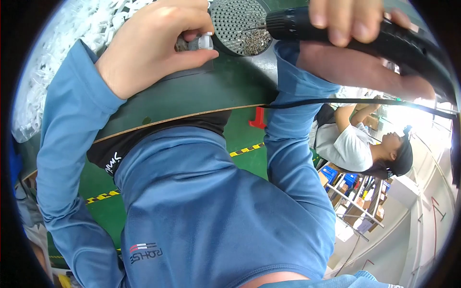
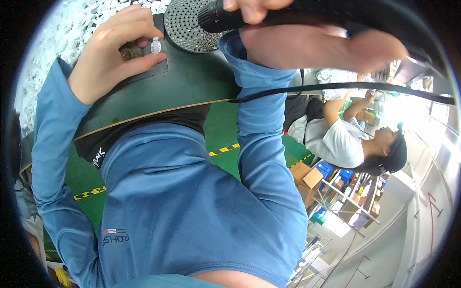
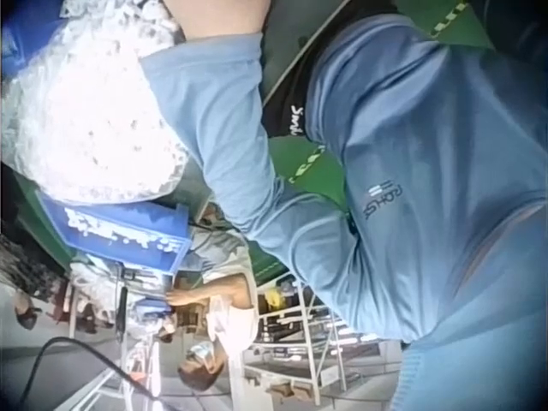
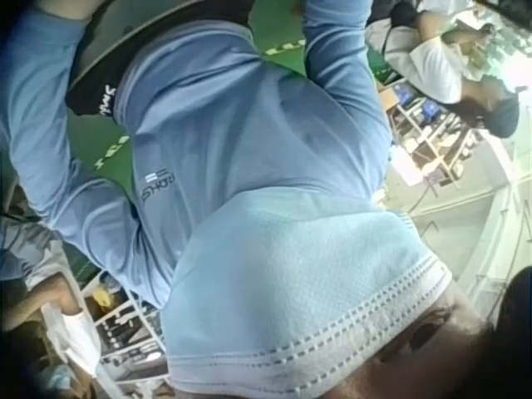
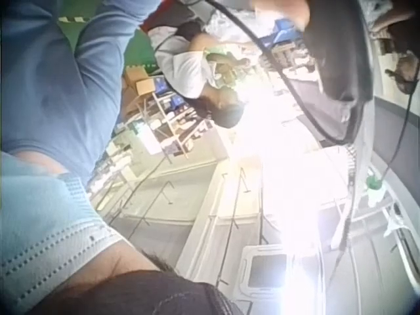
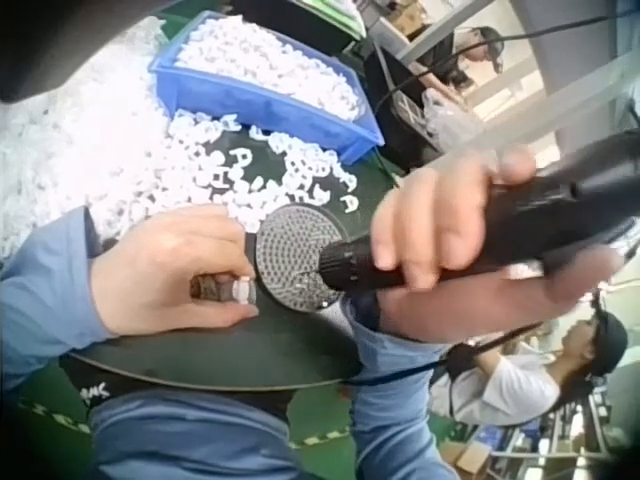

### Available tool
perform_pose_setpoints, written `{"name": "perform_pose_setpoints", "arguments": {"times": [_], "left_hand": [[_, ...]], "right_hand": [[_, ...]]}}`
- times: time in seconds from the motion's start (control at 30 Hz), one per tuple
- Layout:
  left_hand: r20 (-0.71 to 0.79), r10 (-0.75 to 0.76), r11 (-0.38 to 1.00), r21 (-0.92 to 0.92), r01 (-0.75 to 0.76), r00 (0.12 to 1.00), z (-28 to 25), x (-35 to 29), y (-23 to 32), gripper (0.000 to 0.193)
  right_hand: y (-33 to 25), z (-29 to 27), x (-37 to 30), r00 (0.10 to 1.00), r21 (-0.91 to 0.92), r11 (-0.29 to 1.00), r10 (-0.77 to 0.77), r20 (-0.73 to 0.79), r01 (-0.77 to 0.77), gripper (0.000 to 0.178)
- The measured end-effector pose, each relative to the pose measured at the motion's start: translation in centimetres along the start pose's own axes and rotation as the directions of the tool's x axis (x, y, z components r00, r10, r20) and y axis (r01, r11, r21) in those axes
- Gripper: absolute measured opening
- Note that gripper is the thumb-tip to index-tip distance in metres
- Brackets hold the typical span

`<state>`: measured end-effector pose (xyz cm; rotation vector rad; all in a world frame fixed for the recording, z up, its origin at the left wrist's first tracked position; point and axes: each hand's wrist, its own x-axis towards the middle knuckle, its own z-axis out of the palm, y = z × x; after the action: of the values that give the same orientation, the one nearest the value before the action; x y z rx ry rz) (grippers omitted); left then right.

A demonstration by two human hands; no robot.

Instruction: Assembling small plastic components using an electric screwdriver at a factory workbench.

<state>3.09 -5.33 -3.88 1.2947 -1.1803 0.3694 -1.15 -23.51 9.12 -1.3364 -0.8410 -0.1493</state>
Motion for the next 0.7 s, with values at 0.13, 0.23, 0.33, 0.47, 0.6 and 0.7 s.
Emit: {"name": "perform_pose_setpoints", "arguments": {"times": [0.13, 0.23, 0.33, 0.47, 0.6, 0.7], "left_hand": [[0.209, -0.498, 0.854, 0.290, 0.433, 0.842, -4.2, 1.7, 7.4, 0.022], [-0.310, 0.454, 0.871, -0.044, -0.489, 0.836, -0.6, -0.3, -0.1, 0.022], [0.222, -0.416, 0.890, 0.297, 0.346, 0.882, -4.1, 1.3, 7.1, 0.022], [0.205, -0.382, 0.901, 0.301, 0.314, 0.901, -4.0, 0.7, 6.7, 0.023], [0.205, -0.373, 0.902, 0.309, 0.301, 0.905, -4.0, 0.6, 6.8, 0.023], [0.199, -0.384, 0.898, 0.307, 0.315, 0.902, -3.9, 0.4, 6.8, 0.023]], "right_hand": [[-2.1, 1.4, 2.1, 0.972, 0.034, 0.998, 0.049, 0.229, -0.058, 0.073], [-2.1, 2.8, 2.8, 0.968, 0.071, 0.995, 0.049, 0.248, -0.068, 0.070], [-0.6, 4.3, 2.6, 0.957, 0.065, 0.993, 0.079, 0.279, -0.101, 0.068], [-0.7, 4.6, 3.2, 0.936, 0.060, 0.988, 0.113, 0.335, -0.141, 0.064], [-0.1, 5.1, 3.4, 0.918, 0.043, 0.983, 0.148, 0.369, -0.176, 0.061], [-0.1, 5.2, 3.4, 0.904, 0.024, 0.979, 0.176, 0.389, -0.201, 0.059]]}}
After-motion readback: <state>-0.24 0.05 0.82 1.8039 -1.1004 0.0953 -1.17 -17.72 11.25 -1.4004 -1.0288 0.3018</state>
